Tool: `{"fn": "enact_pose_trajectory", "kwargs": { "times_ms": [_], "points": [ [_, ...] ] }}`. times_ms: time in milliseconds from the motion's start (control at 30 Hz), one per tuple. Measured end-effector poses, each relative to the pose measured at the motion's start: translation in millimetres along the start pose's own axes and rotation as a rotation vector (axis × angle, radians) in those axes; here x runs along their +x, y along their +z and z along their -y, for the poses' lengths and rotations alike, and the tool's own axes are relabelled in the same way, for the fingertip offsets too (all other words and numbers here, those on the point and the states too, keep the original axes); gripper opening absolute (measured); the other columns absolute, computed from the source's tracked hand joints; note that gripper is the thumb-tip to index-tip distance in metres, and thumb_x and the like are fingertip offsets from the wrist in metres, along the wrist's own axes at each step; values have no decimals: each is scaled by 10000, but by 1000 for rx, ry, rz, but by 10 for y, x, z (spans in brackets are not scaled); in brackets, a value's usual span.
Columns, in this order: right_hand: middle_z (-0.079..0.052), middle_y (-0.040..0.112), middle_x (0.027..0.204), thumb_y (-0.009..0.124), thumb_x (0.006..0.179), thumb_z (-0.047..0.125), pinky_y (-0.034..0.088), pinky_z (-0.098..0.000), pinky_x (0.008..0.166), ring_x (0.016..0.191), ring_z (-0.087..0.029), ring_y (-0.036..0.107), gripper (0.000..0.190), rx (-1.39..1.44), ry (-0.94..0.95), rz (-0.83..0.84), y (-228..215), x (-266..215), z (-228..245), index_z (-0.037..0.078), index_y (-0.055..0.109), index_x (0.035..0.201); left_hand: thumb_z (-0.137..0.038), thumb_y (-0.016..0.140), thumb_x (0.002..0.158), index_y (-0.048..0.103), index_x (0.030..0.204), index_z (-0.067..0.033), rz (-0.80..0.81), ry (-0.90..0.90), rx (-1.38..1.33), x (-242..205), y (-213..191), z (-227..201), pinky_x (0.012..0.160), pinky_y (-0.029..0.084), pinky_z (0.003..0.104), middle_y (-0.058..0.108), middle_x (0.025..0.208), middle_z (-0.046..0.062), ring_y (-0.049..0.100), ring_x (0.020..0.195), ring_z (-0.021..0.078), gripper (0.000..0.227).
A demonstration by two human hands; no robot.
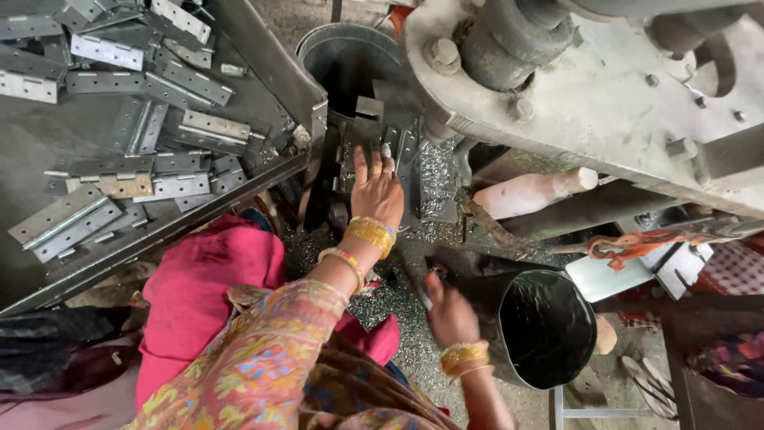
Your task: The person operates a manual press machine to process metal hinge components. They pick up a hinge from a bin, place it into the machine's die, and use a lever to activate the press. The processed hinge is then removed and placed into a collection bin.
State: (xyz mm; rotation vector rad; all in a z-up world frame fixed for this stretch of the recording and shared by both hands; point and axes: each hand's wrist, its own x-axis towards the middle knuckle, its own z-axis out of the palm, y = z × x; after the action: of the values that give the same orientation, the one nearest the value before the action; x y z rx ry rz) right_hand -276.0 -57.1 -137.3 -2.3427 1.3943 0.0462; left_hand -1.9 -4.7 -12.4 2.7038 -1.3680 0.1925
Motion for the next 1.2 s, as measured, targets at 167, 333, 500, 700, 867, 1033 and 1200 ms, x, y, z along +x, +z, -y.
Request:
{"fn": "enact_pose_trajectory", "kwargs": {
  "times_ms": [167,333,500,700,867,1033,1200],
  "points": [
    [-202,686,918,427,1054,365,538,-517,666,808,-408,678,375,-161,-451,20,280,28,-222,193,564,1358,-163,503,954,711,1249,-33,-36,-5,-55,-41,-23,-16,1223,22,610,404,1600,110,322,1481,299,384],
    [-176,671,900,421,1029,389,528,-515,626,779,-401,676,477,-399,-447,-59,184,94,-425,284,471,1492,-178,551,926,732,1185,-75,127,21,83,-70,-235,-34,1192,28,591,363,1629,137,280,1514,300,332],
    [-165,750,803,473,1089,587,526,-481,796,827,-393,699,556,41,-202,105,306,157,-222,190,827,930,-212,538,956,717,1210,-75,168,18,122,243,-304,-162,1207,-7,580,399,1591,190,271,1506,329,340],
    [-225,704,749,405,1008,554,556,-465,700,745,-411,741,541,246,140,320,85,-257,30,160,756,1127,-229,592,897,688,1273,-137,-36,-71,-279,56,-75,-63,1207,80,649,556,1460,77,360,1444,303,398],
    [-176,682,1092,673,1047,273,521,-375,905,976,-296,688,287,554,-432,-357,-550,-313,545,46,678,1223,-266,652,852,766,1099,-232,-238,-207,-487,-558,-276,1178,1109,310,606,735,1147,105,643,1143,327,274],
    [-135,702,954,469,1202,552,553,-312,801,875,-235,723,608,451,-515,-499,-1042,-467,764,-13,687,1142,-225,646,869,765,1010,-127,-66,-667,-60,-1223,-225,2684,997,416,596,755,993,151,710,964,378,209],
    [-106,737,921,384,1187,609,561,-346,782,879,-222,747,680,340,-455,-450,-1060,-418,936,21,724,1149,-291,759,561,745,1071,-78,-215,-613,124,-1882,22,3920,878,452,669,714,1135,153,657,1069,407,553]
  ]
}}
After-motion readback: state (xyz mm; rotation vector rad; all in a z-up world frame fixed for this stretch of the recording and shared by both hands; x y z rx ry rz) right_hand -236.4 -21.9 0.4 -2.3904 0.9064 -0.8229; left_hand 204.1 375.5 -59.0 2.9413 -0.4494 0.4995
